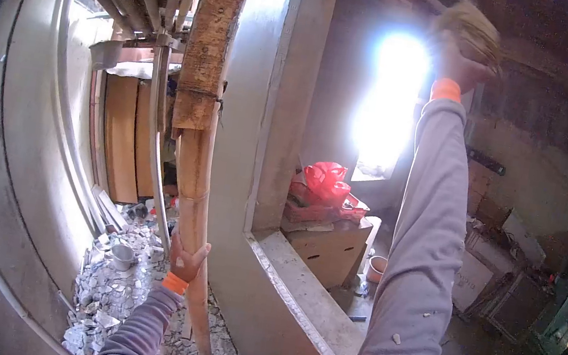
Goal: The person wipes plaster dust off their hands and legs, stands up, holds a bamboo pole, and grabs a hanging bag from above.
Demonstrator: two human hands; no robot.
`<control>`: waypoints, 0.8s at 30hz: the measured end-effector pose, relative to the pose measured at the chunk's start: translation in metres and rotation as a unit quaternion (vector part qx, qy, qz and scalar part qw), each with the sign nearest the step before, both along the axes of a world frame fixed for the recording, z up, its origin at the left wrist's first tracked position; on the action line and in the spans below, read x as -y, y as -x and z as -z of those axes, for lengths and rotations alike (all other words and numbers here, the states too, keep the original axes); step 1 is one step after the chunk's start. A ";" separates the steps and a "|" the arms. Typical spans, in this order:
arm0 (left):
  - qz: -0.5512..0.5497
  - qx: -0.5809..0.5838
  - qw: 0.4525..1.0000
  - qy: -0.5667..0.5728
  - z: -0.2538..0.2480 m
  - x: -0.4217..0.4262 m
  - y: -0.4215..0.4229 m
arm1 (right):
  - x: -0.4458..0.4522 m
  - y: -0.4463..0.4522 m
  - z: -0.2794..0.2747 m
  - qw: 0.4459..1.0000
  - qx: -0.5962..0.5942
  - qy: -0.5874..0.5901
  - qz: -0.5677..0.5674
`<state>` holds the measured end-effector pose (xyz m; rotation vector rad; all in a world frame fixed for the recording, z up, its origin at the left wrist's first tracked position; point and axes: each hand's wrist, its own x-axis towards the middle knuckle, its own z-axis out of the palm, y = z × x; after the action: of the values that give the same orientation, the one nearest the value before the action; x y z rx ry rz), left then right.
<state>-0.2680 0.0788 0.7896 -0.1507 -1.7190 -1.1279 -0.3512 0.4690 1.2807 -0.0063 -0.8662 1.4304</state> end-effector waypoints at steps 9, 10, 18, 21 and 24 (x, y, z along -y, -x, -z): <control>-0.023 -0.006 0.999 0.023 -0.002 0.002 -0.001 | 0.005 0.063 0.004 0.980 0.174 0.052 -0.081; -0.014 -0.002 1.000 0.016 -0.001 0.003 0.000 | 0.006 0.066 0.006 0.978 0.177 0.065 -0.089; -0.001 -0.007 1.000 0.017 0.006 0.006 0.004 | -0.003 0.053 0.017 0.973 0.163 0.144 -0.079; 0.028 -0.030 0.999 0.010 0.002 0.005 0.007 | -0.001 0.043 0.026 0.979 0.086 0.162 -0.087; 0.017 0.008 1.000 0.007 -0.001 0.004 0.001 | 0.001 0.039 0.036 0.980 0.057 0.144 -0.121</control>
<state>-0.2687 0.0747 0.7907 -0.1806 -1.7439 -1.1441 -0.3898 0.4677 1.2448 -0.2114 -0.7646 1.7891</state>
